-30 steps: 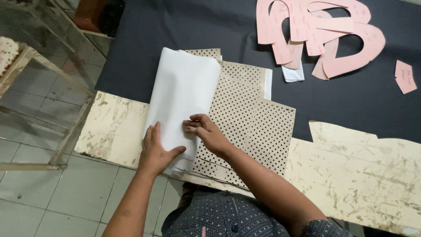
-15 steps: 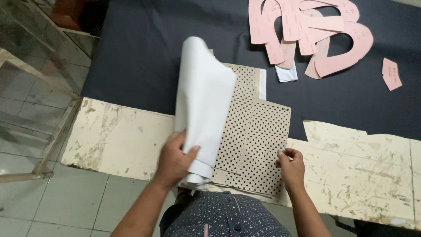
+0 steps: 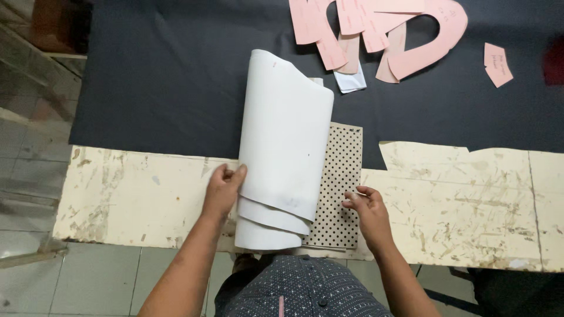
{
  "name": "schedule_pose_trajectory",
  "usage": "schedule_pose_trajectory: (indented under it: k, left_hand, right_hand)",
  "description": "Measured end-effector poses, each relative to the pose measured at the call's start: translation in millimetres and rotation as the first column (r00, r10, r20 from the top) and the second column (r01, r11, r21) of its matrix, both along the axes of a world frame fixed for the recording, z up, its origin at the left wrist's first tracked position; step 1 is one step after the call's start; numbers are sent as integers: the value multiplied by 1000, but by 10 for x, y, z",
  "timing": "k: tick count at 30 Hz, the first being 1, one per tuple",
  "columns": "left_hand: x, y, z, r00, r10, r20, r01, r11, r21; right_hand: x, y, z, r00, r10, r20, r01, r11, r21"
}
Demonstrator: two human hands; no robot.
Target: The person folds a black polka-dotted fabric on a table, then gathers and stacks several folded fabric pieces. They place a pink U-shaped template on the fabric, then unfold a white polka-dotted fabric and fold it into sections.
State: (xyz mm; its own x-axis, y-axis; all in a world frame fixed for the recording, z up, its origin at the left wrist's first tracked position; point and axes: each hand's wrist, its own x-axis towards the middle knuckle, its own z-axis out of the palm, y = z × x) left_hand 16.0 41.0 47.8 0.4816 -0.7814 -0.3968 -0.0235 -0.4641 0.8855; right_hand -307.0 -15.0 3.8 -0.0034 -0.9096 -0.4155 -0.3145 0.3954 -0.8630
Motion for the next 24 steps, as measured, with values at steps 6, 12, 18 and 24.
schedule_pose_trajectory:
  k: [6,12,18,24]
  left_hand:
    - [-829,64,67,646,-425,634,581,812,-48]
    - [-1606,-169,56,710,-698,91,647,595,-477]
    - [-1181,-393,-62,871,-37,491,142,974,-179]
    - [-1289,-189,-45,898,-142,417,170,985,-30]
  right_hand:
    - [-83,78,38,991,34,127,-31,999,-27]
    - [-859,110,-11,944,-327,-49,302,913,-276]
    - [-1373,451,172,906,-412,-91,396,905,-156]
    - [-903,468,404,996,-80,-37,72,981,-182]
